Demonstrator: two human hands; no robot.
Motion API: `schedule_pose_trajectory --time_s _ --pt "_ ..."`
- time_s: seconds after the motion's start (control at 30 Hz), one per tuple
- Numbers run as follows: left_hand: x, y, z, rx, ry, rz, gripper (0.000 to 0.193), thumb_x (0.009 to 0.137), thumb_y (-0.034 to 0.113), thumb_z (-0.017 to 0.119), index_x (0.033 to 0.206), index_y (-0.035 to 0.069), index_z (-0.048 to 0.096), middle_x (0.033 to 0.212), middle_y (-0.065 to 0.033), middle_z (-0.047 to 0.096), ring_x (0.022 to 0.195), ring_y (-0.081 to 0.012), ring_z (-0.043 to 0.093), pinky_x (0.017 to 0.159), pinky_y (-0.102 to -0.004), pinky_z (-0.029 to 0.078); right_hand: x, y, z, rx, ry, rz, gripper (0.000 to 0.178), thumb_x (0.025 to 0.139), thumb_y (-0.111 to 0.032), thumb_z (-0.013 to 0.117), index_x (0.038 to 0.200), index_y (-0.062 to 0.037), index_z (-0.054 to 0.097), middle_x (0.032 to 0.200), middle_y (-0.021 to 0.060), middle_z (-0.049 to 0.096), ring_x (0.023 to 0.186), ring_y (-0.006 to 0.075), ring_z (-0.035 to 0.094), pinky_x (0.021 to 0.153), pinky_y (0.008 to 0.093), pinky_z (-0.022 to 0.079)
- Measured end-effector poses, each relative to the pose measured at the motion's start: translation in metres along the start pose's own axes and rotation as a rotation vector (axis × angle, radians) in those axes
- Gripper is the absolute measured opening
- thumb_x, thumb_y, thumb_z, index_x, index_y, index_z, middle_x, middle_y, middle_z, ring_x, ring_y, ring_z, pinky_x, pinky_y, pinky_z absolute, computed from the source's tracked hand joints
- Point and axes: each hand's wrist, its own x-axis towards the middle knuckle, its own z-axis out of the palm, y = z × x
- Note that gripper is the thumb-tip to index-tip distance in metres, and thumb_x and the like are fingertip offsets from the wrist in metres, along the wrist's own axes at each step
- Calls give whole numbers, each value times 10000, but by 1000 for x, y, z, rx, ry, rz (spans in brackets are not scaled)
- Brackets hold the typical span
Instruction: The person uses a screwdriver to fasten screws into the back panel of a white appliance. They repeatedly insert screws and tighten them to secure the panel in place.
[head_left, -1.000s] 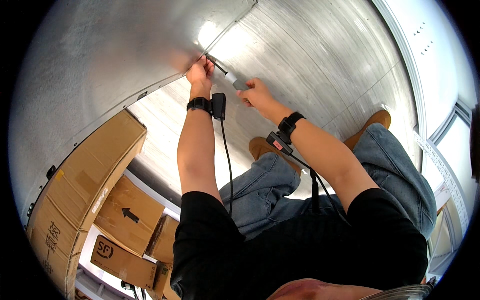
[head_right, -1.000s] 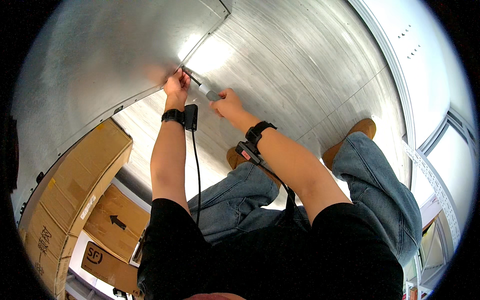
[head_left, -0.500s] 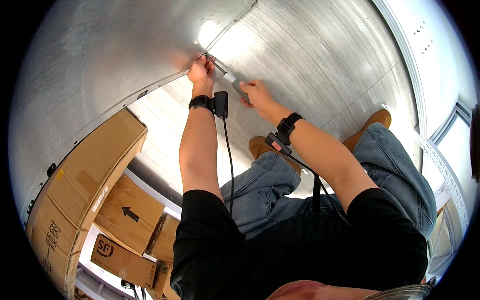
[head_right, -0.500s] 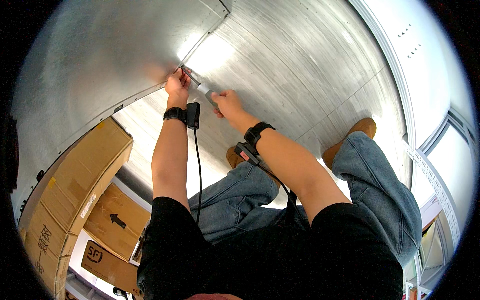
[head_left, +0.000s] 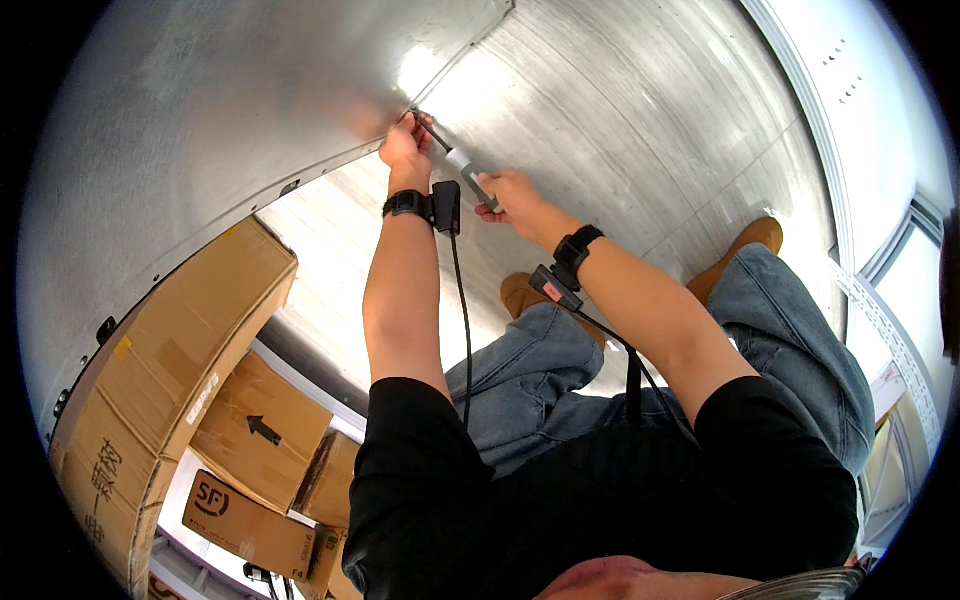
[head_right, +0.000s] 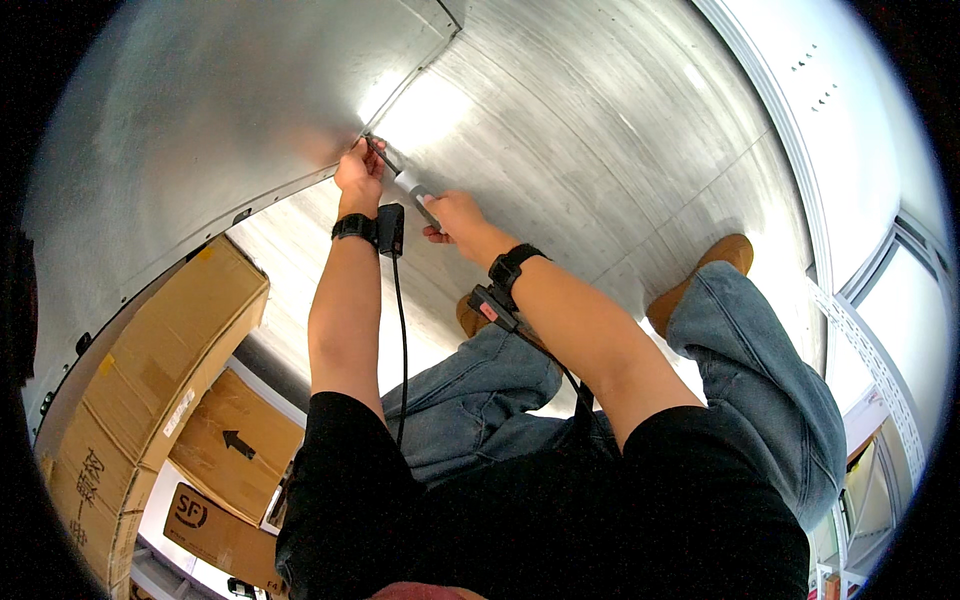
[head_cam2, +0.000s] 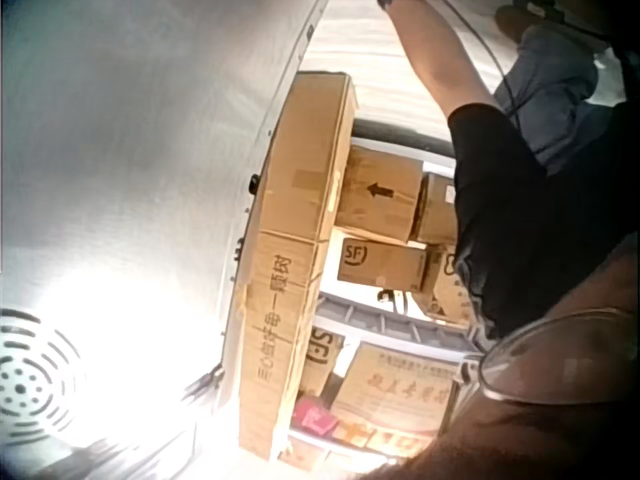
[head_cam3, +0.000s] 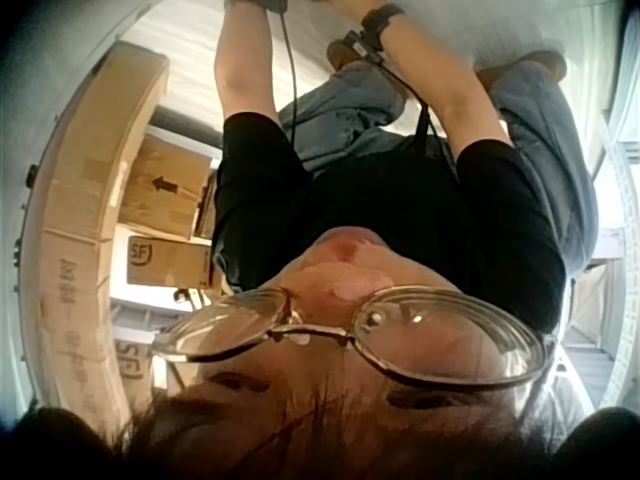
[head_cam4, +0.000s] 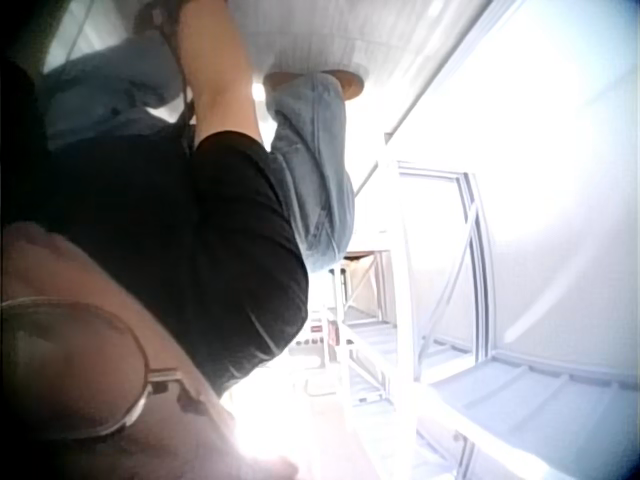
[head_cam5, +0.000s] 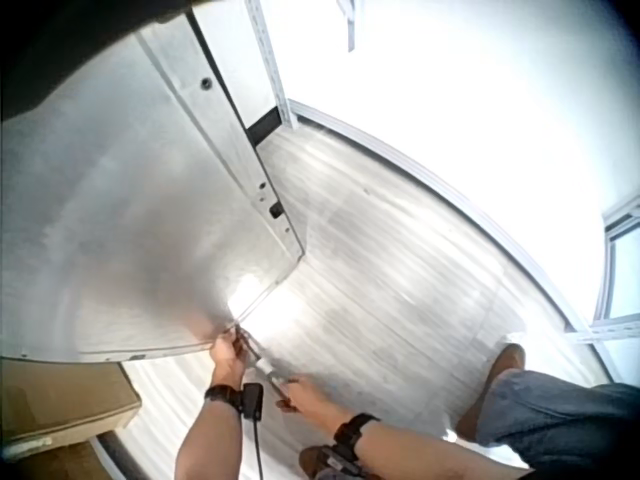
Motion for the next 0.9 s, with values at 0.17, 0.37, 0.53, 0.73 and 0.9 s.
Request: schedule_pose_trajectory --time_s 0.17,0.37,0.53,0.73,0.9 --pt "-5 1 3 -1 17 -5 106 882 82 553 807 58 624 715 -40 655 590 -113 605 509 -222 442 8 7 1 31 33 6 364 947 -331 470 1042 20 490 890 100 521 670 174 579 578 311 493" --pt "-8 2 2 7 -5 8 125 881 81 551 783 57 624 685 -53 651 579 -103 594 486 -209 446 11 8 -3 101 8 14 355 941 -332 485 1006 16 500 868 104 527 659 179 579 568 316 487" --pt "-8 1 5 -26 15 -1 110 885 79 549 805 61 623 695 -52 651 578 -104 589 505 -210 449 12 6 -1 -103 41 -31 361 937 -338 491 983 19 510 870 119 545 635 178 576 556 324 484" --pt "-5 -1 3 -19 -2 3 95 890 73 542 840 69 623 711 -44 652 596 -109 597 529 -209 448 10 9 -1 91 99 8 342 916 -295 543 983 39 504 870 128 542 612 182 571 550 321 485" --pt "-1 -3 1 -15 9 21 96 888 73 540 842 69 623 722 -45 658 604 -113 603 528 -211 450 6 4 -1 9 62 -9 348 914 -299 549 977 40 504 814 110 530 618 181 566 543 315 479"
